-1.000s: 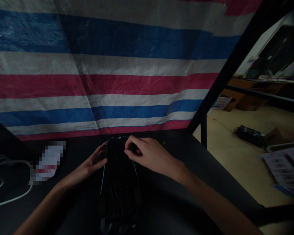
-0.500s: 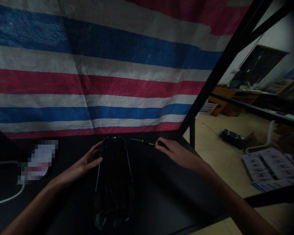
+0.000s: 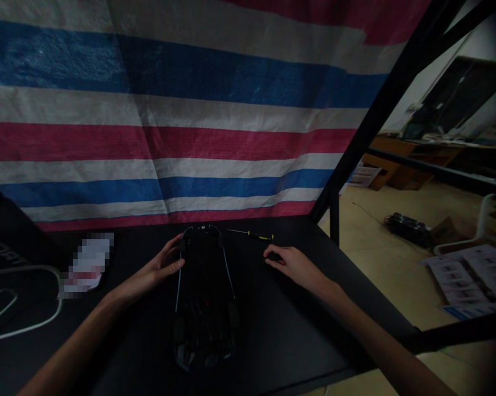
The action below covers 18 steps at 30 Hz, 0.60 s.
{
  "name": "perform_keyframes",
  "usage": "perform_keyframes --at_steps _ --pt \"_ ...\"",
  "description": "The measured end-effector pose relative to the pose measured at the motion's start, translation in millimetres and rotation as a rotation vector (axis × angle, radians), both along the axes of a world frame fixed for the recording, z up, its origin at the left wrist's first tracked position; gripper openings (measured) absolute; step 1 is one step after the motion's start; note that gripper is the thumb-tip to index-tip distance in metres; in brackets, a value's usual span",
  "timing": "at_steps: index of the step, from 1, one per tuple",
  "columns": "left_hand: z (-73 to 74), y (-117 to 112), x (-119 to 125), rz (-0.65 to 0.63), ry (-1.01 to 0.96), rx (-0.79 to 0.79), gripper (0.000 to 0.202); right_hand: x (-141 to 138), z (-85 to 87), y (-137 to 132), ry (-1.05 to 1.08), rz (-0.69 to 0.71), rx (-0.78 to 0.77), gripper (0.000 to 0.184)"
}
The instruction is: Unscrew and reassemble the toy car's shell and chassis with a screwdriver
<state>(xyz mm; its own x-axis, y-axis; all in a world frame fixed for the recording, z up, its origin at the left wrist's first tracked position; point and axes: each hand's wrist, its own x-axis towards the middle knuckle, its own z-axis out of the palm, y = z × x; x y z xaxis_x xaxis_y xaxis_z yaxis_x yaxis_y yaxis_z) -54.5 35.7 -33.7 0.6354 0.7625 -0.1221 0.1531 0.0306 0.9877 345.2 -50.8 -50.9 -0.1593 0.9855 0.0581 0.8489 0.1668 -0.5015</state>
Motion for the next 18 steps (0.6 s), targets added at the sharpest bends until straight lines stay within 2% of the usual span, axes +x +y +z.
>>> perform_keyframes --at_steps 9,14,18 --pt "-6.4 3.7 -1.6 -0.044 -0.123 -0.070 0.077 -3.6 -2.0 0.7 -0.135 -0.002 0.020 0.017" --pt "-6.7 2.7 -2.7 -0.053 -0.112 -0.039 0.077 -5.3 -1.8 1.6 -0.205 -0.006 0.027 0.014" --pt "-6.9 2.5 -2.3 -0.055 -0.104 -0.010 0.077 -6.2 -4.9 3.8 -0.245 -0.013 0.016 0.018"
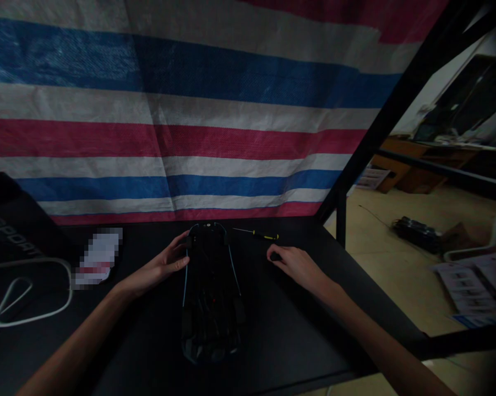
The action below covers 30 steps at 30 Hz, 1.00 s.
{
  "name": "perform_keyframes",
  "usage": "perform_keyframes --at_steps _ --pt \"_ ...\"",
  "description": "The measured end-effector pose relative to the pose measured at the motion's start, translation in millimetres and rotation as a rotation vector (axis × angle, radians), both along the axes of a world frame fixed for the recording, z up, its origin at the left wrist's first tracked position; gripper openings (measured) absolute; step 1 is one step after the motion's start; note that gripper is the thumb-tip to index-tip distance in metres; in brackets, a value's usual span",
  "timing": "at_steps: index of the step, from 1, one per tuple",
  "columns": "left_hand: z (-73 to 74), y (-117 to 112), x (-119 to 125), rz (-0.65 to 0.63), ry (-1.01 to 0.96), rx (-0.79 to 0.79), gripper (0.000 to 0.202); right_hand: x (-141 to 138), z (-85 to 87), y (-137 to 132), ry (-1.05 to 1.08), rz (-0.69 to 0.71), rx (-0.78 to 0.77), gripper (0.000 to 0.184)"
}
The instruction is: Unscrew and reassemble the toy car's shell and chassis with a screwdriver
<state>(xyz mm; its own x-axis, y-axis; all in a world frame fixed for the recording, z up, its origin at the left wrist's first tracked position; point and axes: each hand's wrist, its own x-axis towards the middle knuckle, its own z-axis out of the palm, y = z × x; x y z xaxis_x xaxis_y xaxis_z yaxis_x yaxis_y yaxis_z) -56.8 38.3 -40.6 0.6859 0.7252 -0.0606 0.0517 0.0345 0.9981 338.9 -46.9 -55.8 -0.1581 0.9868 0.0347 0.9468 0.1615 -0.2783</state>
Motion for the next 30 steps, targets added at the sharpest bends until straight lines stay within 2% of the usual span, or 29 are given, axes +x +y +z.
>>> perform_keyframes --at_steps 5,8,12,16,19,23,30 --pt "0.2 1 1 -0.003 0.022 0.008 0.080 -7 -6.8 3 0.015 -0.014 -0.005 0.023" --pt "0.8 -1 2 0.013 0.026 0.002 0.080 -17 -2.2 4 0.077 0.021 0.002 0.020" --pt "-0.2 -2 3 -0.005 -0.010 -0.007 0.078 -45 24.5 2 0.207 0.128 0.026 0.014" --pt "-2.1 -1 3 -0.006 -0.031 0.001 0.079 -91 58.9 3 0.396 0.268 0.067 0.016" --pt "-4.1 1 3 -0.015 -0.058 -0.001 0.080 -127 73.6 9 0.328 0.352 0.019 0.014" --pt "-6.4 2 2 -0.020 -0.052 0.010 0.081 -160 79.1 19 0.124 0.468 0.004 0.014" --pt "-4.7 -1 4 -0.039 -0.106 -0.017 0.082 -178 88.3 22 -0.010 0.528 -0.007 0.014"
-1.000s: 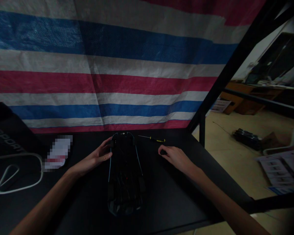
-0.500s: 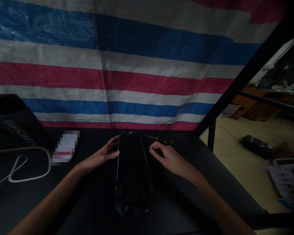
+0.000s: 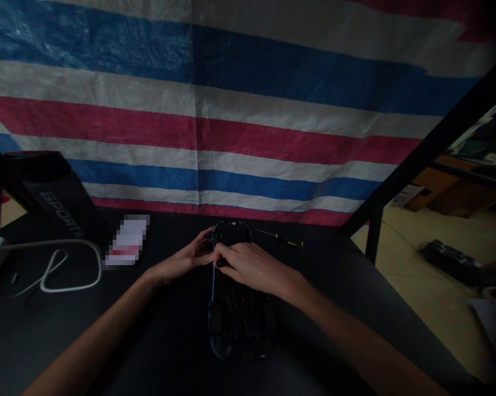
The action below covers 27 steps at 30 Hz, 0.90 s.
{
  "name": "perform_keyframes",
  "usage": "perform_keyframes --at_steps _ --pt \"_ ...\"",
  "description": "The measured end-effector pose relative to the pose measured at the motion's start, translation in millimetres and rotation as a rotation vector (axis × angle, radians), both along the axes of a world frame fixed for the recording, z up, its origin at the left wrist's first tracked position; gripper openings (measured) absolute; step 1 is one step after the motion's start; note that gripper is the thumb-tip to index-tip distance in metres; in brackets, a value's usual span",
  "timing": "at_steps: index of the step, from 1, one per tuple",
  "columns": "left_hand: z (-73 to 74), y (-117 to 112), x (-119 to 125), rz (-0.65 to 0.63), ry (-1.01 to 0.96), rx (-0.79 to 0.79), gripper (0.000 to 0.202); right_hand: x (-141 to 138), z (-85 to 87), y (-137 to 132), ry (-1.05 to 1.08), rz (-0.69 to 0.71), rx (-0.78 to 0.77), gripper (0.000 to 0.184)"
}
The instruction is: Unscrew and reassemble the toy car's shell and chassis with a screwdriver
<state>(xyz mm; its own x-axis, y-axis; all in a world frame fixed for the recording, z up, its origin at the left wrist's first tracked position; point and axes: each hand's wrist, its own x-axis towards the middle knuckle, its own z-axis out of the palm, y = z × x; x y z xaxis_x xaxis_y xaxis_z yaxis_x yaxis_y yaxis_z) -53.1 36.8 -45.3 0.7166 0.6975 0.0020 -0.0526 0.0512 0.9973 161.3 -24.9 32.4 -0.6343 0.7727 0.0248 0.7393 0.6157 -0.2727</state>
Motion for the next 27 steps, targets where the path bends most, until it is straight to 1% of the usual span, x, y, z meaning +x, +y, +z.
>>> perform_keyframes --at_steps 3,7,12,15,18,21,24,25,27 --pt "-0.9 0 0 -0.004 -0.028 -0.007 0.084 -2 2.9 -1 -0.034 0.024 0.005 0.013" --pt "-3.0 1 -1 -0.017 -0.043 0.023 0.086 -5 4.3 0 -0.078 0.042 0.020 0.013" --pt "-0.6 0 -2 -0.023 -0.028 0.035 0.088 -4 7.4 -1 -0.038 0.038 -0.004 0.013" --pt "1.5 -1 -2 -0.009 -0.007 0.023 0.086 2 13.3 -2 0.053 0.039 -0.062 0.012" --pt "0.8 -2 -2 0.022 0.022 0.010 0.084 9 23.4 0 0.192 0.029 -0.105 0.012" --pt "-1.2 -1 -1 0.036 0.025 0.006 0.086 12 35.8 4 0.347 0.030 -0.138 0.020" --pt "-1.2 0 -1 0.003 -0.001 0.037 0.086 8 45.4 6 0.471 0.061 -0.222 0.025" --pt "-0.6 0 -1 -0.004 -0.005 0.048 0.084 6 46.9 7 0.493 0.074 -0.230 0.025" --pt "1.1 -1 0 0.000 -0.001 0.063 0.080 3 46.9 9 0.498 0.094 -0.182 0.025"
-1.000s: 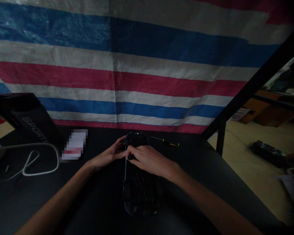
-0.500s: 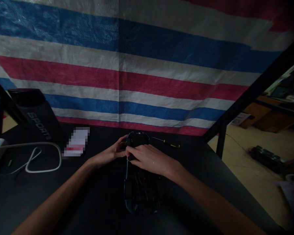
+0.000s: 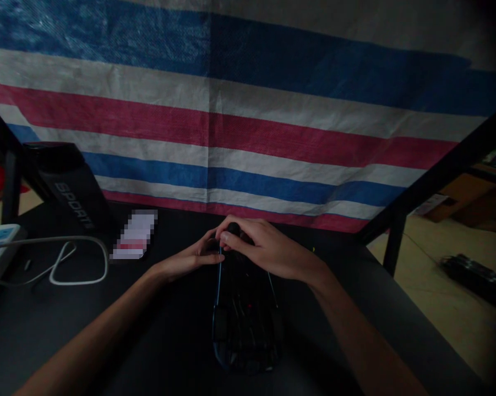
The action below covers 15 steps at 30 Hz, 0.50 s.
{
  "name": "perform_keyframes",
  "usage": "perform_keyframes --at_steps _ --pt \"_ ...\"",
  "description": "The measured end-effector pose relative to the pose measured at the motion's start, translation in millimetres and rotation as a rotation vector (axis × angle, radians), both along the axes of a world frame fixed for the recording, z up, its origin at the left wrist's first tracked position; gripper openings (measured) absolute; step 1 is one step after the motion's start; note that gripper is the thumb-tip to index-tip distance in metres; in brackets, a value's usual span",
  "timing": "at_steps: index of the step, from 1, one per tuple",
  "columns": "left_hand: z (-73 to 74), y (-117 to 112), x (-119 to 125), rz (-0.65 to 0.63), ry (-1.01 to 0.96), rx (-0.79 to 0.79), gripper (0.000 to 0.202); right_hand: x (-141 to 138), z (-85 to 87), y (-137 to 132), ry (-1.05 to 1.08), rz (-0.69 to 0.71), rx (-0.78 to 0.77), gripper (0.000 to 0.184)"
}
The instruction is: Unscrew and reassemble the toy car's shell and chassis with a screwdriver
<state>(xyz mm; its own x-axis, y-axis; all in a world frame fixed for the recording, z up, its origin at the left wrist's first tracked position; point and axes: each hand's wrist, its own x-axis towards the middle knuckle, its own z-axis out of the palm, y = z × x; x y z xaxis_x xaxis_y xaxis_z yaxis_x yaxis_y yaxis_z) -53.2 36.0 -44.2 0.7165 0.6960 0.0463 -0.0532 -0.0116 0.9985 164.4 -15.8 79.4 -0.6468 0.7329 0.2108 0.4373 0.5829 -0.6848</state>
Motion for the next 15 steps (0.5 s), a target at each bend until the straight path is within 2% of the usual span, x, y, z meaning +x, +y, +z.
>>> perform_keyframes --at_steps 5,11,15 --pt "2.5 -2 2 0.034 0.033 -0.012 0.082 1 -10.7 6 -0.066 -0.094 0.165 0.027" --pt "2.9 -3 2 0.045 0.044 -0.041 0.085 3 -11.9 5 -0.021 -0.093 0.114 0.021" --pt "4.1 -2 1 0.049 0.071 -0.052 0.083 0 -12.9 1 -0.080 -0.078 0.155 0.016"
